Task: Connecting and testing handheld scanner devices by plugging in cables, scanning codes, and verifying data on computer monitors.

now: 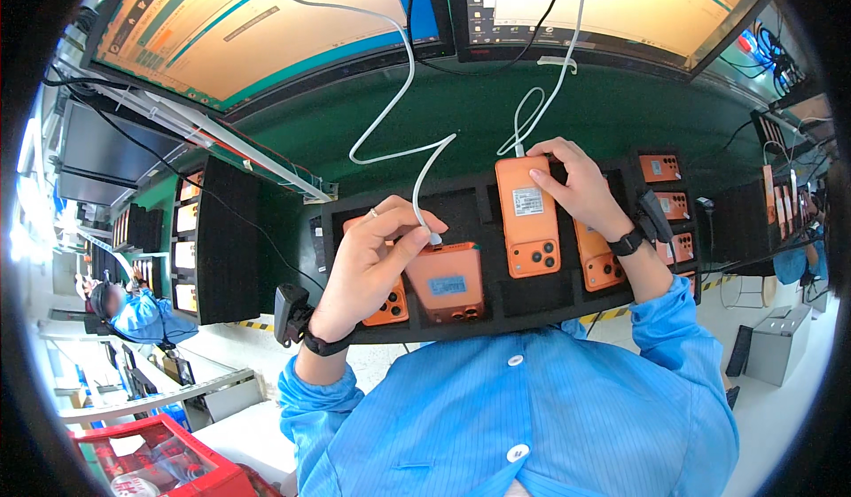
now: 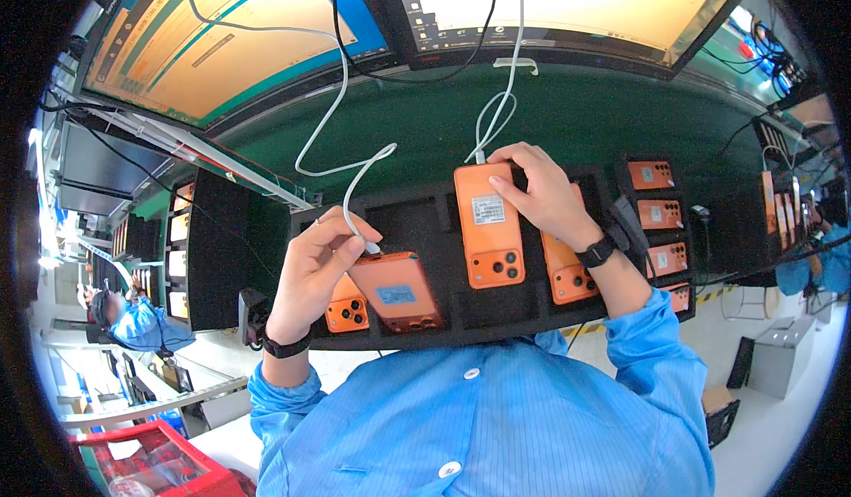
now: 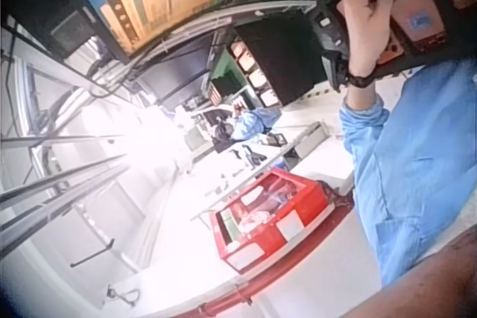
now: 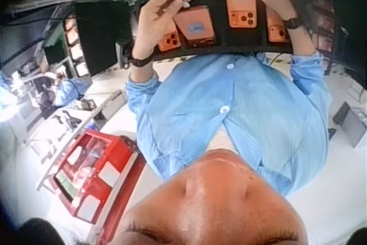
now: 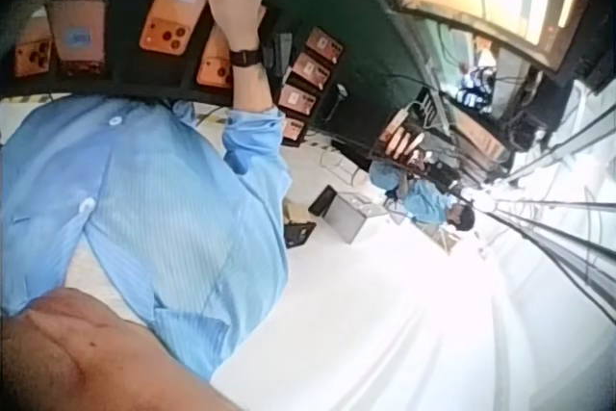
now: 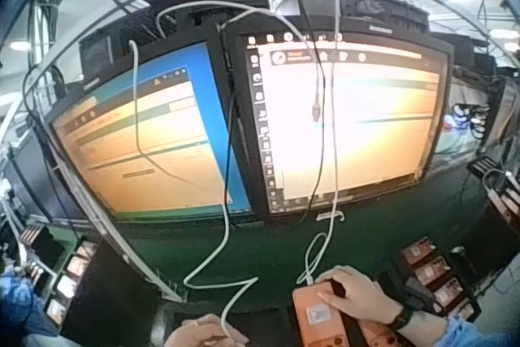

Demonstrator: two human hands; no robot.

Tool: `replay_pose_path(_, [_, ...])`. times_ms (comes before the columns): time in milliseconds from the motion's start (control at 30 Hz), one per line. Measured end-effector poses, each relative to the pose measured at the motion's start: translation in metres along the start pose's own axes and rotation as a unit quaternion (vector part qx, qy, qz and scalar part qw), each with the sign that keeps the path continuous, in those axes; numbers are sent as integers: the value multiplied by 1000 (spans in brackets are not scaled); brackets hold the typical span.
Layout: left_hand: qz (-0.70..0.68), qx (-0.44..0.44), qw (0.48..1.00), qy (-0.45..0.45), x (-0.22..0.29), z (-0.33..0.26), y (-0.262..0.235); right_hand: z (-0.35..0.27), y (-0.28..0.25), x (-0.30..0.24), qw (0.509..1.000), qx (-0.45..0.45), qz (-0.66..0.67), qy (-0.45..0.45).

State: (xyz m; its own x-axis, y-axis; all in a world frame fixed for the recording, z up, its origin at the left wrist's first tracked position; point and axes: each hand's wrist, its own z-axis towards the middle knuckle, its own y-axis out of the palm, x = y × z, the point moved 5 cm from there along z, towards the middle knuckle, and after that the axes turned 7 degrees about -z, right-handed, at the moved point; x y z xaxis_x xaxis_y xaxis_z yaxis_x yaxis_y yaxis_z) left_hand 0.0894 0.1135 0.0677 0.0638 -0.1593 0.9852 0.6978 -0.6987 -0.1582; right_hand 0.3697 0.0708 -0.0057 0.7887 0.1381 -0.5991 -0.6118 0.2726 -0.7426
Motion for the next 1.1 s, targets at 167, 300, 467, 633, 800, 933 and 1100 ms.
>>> replay_pose_path(167, [-19,-12,999,-24,-3,0,1,0,1,2,1000,6,3,-2])
replay_pose_path(300, [-30,1,999,-38,-2,0,1,0,1,2,1000,1,2,2])
replay_pose_path(467, [68,-22,997,11,2,2,3,0,0,0,1000,-1,2,6])
replay_pose_path(633, [96,-27,995,23,7,3,8,-1,1,2,1000,-3,7,2])
replay_pose_path(800, [126,-23,991,41,12,-1,8,1,2,2,1000,-10,16,-9])
replay_pose_path(933, [60,-5,998,-27,-3,-9,13,0,1,7,1000,-3,4,-15])
replay_pose_path(1100, [-11,6,997,-74,-49,2,3,-3,1,10,991,59,105,50])
